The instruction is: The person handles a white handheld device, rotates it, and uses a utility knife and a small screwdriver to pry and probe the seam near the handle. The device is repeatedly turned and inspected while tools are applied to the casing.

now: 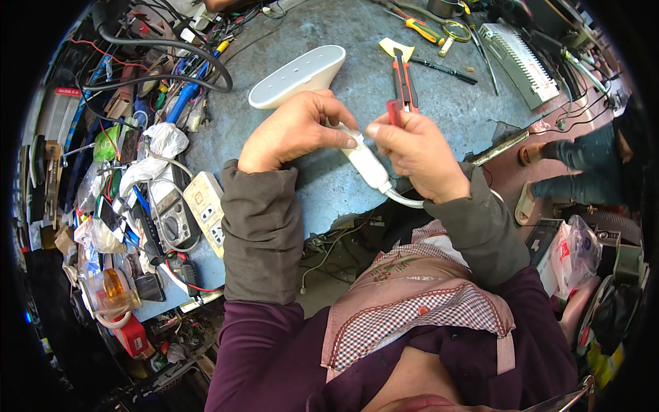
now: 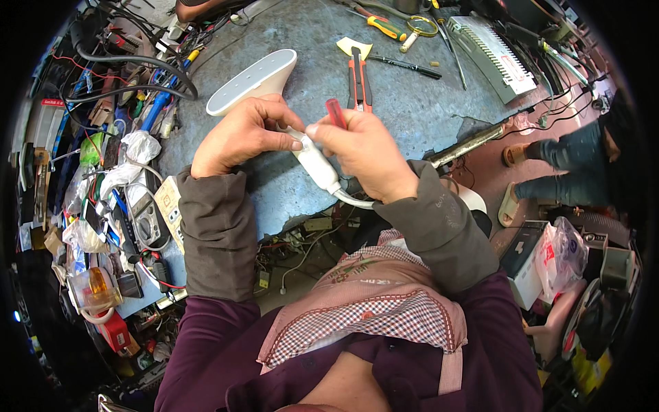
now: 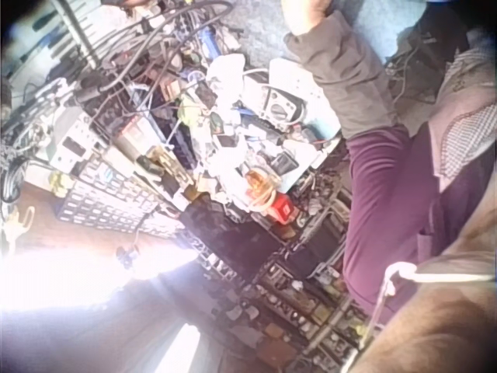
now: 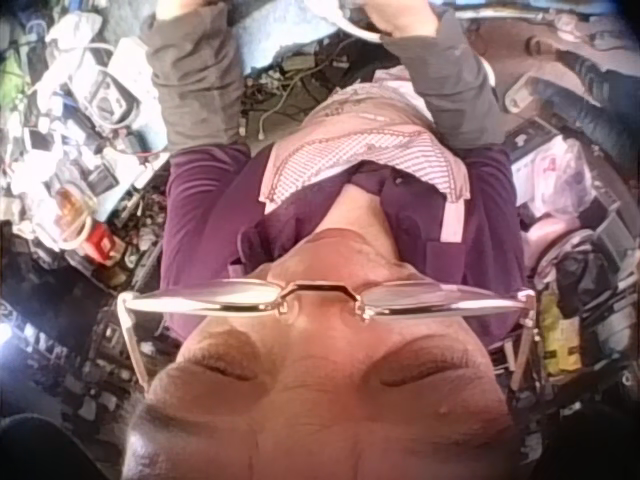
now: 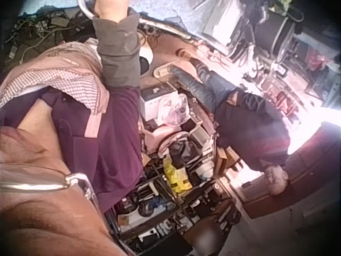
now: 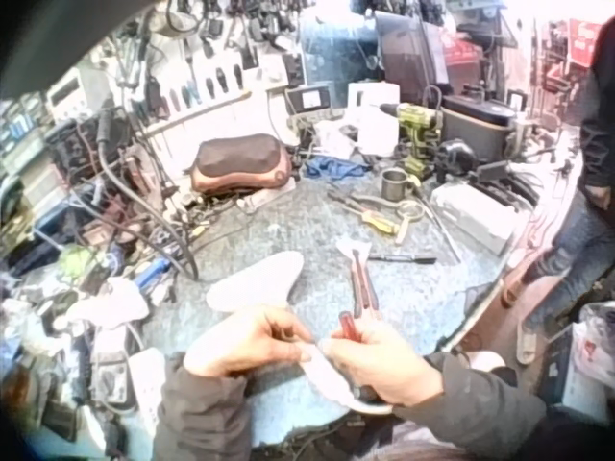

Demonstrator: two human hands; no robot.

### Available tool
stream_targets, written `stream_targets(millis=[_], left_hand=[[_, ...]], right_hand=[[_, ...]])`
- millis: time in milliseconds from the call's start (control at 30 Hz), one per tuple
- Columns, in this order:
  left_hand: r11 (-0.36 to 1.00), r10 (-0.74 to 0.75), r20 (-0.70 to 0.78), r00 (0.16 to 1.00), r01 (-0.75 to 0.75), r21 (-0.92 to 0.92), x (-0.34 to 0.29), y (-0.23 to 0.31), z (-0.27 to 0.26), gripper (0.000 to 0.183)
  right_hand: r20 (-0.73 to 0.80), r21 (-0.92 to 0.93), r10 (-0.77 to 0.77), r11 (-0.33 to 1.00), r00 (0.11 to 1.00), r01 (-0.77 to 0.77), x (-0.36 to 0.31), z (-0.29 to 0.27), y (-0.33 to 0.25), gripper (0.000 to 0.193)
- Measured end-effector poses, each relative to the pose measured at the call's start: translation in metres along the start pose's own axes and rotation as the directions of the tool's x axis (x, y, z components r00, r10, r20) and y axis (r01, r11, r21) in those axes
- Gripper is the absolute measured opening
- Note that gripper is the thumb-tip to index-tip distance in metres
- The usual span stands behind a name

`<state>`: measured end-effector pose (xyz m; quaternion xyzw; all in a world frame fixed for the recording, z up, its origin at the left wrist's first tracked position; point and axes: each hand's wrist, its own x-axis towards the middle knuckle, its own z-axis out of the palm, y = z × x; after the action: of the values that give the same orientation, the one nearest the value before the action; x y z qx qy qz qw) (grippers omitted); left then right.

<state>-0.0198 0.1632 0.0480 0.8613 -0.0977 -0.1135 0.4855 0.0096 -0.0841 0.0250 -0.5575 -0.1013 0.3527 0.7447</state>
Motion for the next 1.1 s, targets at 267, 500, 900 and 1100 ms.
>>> stream_targets(millis=[267, 500, 900, 1100], left_hand=[[1.000, -0.003, -0.009, 1.000, 0.003, -0.007, -0.001, 0.000, -0.001, 0.026], [0.999, -0.022, -0.015, 1.000, 0.021, -0.032, -0.003, 0.002, -0.002, 0.026], [1.000, 0.004, -0.011, 1.000, -0.004, -0.029, -0.002, -0.006, -0.001, 0.027], [1.000, 0.017, -0.007, 1.000, -0.017, -0.013, -0.001, -0.007, -0.001, 0.028]], right_hand=[[0.042, -0.034, -0.025, 0.999, 0.999, 0.027, 0.005, 0.007, 0.007, 0.017], [0.045, -0.067, -0.015, 0.998, 0.999, 0.018, 0.005, 0.007, 0.005, 0.016], [0.046, -0.091, -0.033, 0.995, 0.998, 0.037, 0.008, 0.010, 0.009, 0.014], [0.016, -0.114, -0.034, 0.993, 0.999, 0.036, 0.009, 0.010, 0.011, 0.013]])
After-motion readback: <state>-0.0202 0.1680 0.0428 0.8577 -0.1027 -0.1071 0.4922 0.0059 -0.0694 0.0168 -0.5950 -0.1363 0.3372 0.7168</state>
